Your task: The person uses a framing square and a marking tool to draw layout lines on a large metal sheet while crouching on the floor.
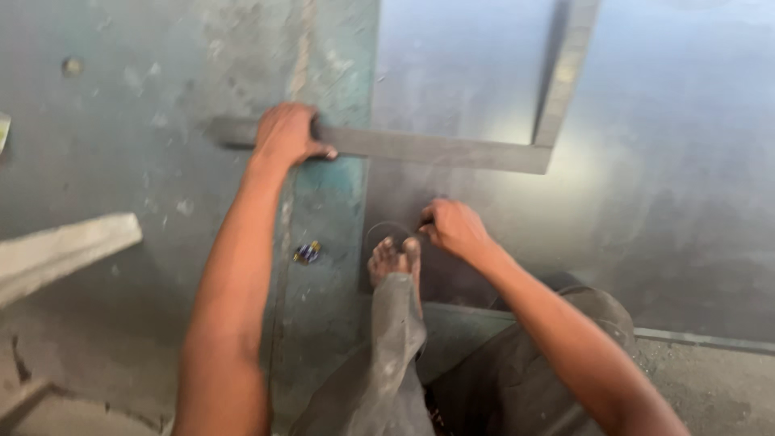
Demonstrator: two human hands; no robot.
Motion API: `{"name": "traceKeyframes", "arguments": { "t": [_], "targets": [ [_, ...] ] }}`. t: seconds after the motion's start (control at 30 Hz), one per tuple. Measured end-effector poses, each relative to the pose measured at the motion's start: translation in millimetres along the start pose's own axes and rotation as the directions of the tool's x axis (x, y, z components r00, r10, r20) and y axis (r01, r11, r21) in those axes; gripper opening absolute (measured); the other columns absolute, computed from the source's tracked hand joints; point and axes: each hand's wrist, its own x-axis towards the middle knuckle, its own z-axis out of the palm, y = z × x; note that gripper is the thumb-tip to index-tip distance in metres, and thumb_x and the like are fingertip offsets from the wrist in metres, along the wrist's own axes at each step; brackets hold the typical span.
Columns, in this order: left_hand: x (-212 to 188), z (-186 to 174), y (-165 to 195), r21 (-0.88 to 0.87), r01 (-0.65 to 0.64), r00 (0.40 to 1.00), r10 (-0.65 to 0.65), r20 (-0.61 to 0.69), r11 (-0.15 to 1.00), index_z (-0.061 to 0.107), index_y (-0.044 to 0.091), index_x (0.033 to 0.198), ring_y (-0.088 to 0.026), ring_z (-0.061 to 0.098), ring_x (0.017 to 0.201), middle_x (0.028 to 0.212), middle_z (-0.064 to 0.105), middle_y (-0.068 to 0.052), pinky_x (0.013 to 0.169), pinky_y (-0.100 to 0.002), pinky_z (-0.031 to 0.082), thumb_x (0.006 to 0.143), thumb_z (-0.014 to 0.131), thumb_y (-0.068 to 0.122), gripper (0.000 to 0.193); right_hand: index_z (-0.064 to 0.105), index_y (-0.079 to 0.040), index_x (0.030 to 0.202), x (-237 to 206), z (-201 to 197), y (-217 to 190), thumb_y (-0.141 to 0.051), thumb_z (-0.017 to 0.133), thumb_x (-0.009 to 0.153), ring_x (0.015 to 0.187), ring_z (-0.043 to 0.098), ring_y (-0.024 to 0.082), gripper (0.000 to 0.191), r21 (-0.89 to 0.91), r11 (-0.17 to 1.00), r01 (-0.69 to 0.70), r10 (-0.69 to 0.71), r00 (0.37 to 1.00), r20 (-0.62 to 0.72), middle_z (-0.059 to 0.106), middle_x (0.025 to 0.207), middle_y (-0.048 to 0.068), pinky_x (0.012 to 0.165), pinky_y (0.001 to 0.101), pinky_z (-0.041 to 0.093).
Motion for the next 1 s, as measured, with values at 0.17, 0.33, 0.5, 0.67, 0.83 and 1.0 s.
{"name": "traceKeyframes", "arguments": {
  "t": [0.17,0.33,0.5,0.67,0.83,1.0],
  "targets": [
    [6,-7,9,0.064,0.006,0.999,-0.01,0.051,0.998,0.073,0.003,0.109,-0.039,0.066,0.11,0.11,0.072,-0.02,0.094,-0.05,0.052,0.062,0.092,0.057,0.075,0.06,-0.005,0.111,-56,-45,44,-0.015,0.06,0.098,0.074,0.075,0.028,0.017,0.37,0.9,-0.232,0.309,0.937,-0.163,0.076,0.084,0.011,0.068,0.0416,0.056],
    [35,-52,53,0.157,-0.224,0.971,0.234,-0.05,0.962,0.076,0.009,0.102,-0.032,0.059,0.106,0.103,0.074,-0.009,0.094,-0.05,0.038,0.069,0.085,0.054,0.057,0.059,-0.005,0.119,-104,-124,145,-0.015,0.053,0.106,0.072,0.068,0.017,0.018,0.597,0.784,-0.171,0.508,0.73,-0.457,0.076,0.093,0.008,0.065,0.0326,0.055],
    [84,-83,202,0.269,-0.475,0.851,0.515,-0.104,0.838,0.073,0.011,0.099,-0.026,0.058,0.096,0.092,0.069,-0.003,0.091,-0.042,0.036,0.08,0.086,0.053,0.048,0.06,0.0,0.125,-165,-164,256,-0.02,0.068,0.105,0.104,0.064,0.016,0.03,0.755,0.656,-0.029,0.717,0.336,-0.61,0.069,0.113,0.012,0.09,0.0314,0.053],
    [114,-112,409,0.295,-0.653,0.732,0.681,0.01,0.698,0.072,0.012,0.097,-0.027,0.058,0.091,0.089,0.067,-0.002,0.094,-0.048,0.035,0.077,0.085,0.045,0.04,0.057,0.0,0.134,-244,-164,300,-0.033,0.081,0.089,0.119,0.065,0.024,0.061,0.834,0.547,-0.067,0.797,0.347,-0.495,0.068,0.126,0.017,0.102,0.0388,0.052],
    [119,-133,570,0.477,-0.702,0.699,0.642,0.316,0.53,0.071,0.013,0.095,-0.023,0.06,0.09,0.086,0.068,-0.003,0.093,-0.045,0.039,0.074,0.085,0.045,0.041,0.052,0.003,0.136,-322,-151,306,-0.046,0.081,0.08,0.124,0.067,0.031,0.08,0.954,0.285,-0.094,0.933,0.255,-0.254,0.067,0.129,0.022,0.104,0.0412,0.057],
    [128,-121,693,0.569,-0.807,0.492,0.714,0.497,0.16,0.065,0.015,0.108,-0.021,0.062,0.097,0.094,0.065,-0.003,0.099,-0.044,0.039,0.082,0.077,0.043,0.04,0.043,0.004,0.148,-382,-142,314,-0.048,0.084,0.079,0.136,0.054,0.038,0.096,0.975,0.221,-0.018,0.971,0.094,-0.218,0.053,0.147,0.028,0.109,0.0457,0.048]
  ]
}}
